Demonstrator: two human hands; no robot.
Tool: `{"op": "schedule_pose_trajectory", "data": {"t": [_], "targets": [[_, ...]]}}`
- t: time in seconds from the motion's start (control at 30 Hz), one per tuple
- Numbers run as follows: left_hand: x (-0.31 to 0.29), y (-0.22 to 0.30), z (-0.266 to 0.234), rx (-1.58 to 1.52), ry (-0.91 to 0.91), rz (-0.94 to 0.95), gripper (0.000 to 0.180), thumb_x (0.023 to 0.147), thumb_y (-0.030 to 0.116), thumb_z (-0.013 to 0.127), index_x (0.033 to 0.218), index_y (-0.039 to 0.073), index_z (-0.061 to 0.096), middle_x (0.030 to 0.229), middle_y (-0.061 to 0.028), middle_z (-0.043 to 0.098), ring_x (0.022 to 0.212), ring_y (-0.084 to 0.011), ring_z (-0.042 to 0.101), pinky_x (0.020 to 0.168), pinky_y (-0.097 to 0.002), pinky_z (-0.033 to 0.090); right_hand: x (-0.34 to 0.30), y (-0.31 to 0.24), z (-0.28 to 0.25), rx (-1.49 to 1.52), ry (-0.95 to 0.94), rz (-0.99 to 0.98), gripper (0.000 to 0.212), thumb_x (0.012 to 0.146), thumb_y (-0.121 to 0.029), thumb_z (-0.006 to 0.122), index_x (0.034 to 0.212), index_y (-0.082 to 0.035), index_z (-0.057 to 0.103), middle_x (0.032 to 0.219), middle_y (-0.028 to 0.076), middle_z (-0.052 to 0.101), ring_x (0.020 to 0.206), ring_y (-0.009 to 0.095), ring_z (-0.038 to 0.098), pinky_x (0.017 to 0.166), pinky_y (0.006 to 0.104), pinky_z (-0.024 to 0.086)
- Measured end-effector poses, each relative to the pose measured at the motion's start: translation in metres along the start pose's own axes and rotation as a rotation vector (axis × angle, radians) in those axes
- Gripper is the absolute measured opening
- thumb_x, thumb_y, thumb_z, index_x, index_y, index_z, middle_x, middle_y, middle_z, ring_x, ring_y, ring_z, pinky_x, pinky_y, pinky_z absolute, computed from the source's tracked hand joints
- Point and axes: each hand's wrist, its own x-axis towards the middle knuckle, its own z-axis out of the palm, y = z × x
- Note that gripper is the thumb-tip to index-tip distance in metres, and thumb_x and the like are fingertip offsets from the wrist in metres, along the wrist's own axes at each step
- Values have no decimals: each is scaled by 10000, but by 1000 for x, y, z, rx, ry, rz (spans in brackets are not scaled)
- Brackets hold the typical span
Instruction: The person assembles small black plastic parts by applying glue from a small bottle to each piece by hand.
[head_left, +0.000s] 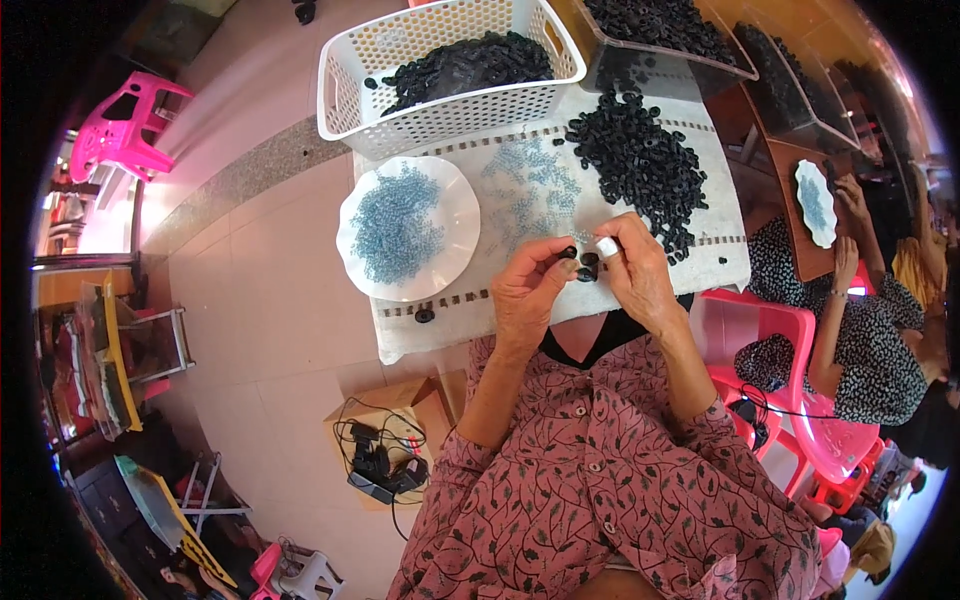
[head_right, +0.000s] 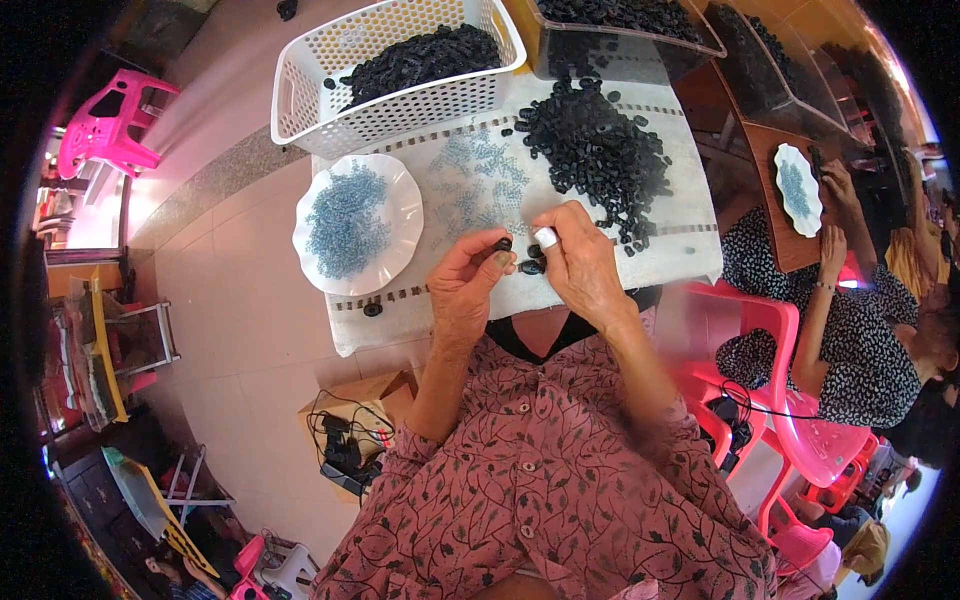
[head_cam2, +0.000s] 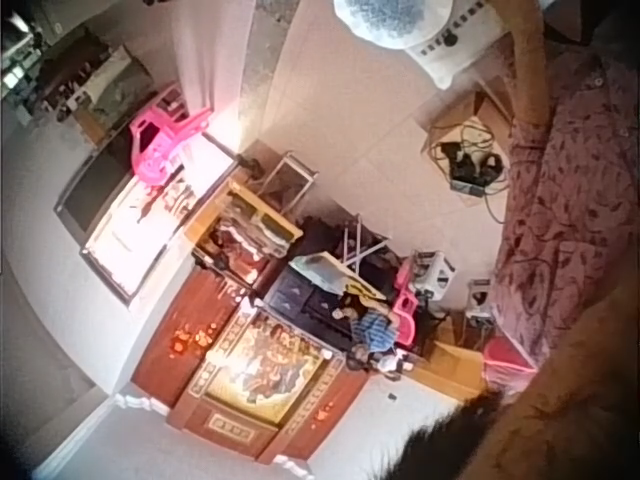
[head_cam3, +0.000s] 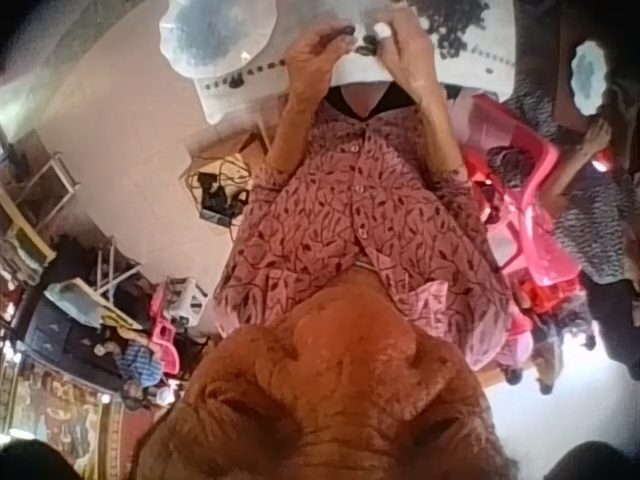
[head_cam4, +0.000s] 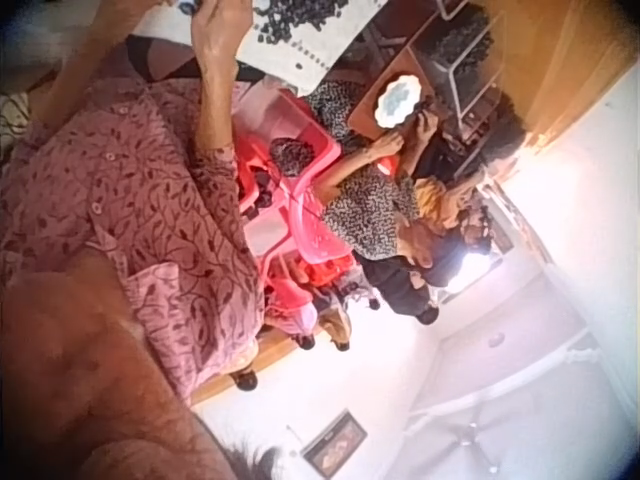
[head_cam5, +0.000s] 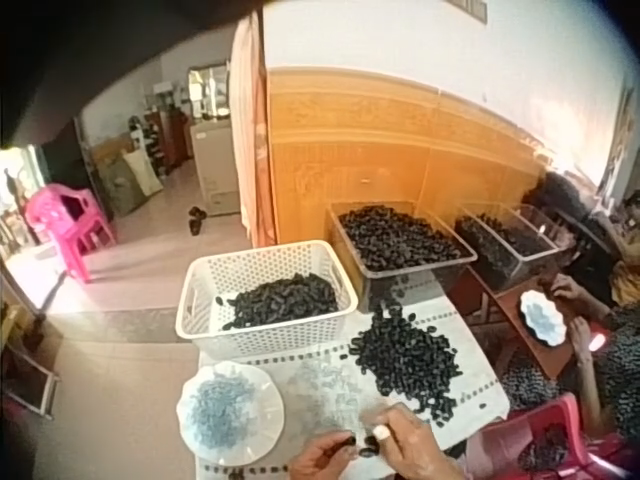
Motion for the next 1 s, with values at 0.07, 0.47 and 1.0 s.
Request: {"op": "schedule_pose_trajectory", "data": {"t": [0.07, 0.47, 1.0], "targets": [[0, -3, 0, 13, 5, -17, 232, 870, -7, 607, 1102, -9, 615, 991, -37, 586, 867, -93, 573, 772, -223, 499, -3, -7, -6, 71, -29, -29, 131, 838, 24, 533, 957, -27, 551, 849, 134, 542, 712, 308, 586, 614, 360, 467], [1, -4, -1, 33, 67, -54, 237, 881, -4, 590, 1117, -17, 610, 974, -59, 606, 802, -108, 582, 733, -230, 487, -4, -4, -7, 103, -9, 29, 106, 854, 19, 518, 945, -25, 550, 834, 129, 536, 719, 281, 584, 627, 342, 461], [1, 5, -3, 236, -88, 29, 219, 862, -29, 586, 1070, 12, 643, 955, -35, 566, 812, -89, 554, 711, -211, 465, -8, -17, -15, 3, -135, -81, 87, 849, -1, 542, 929, -34, 549, 824, 133, 543, 711, 322, 586, 599, 375, 455]]}}
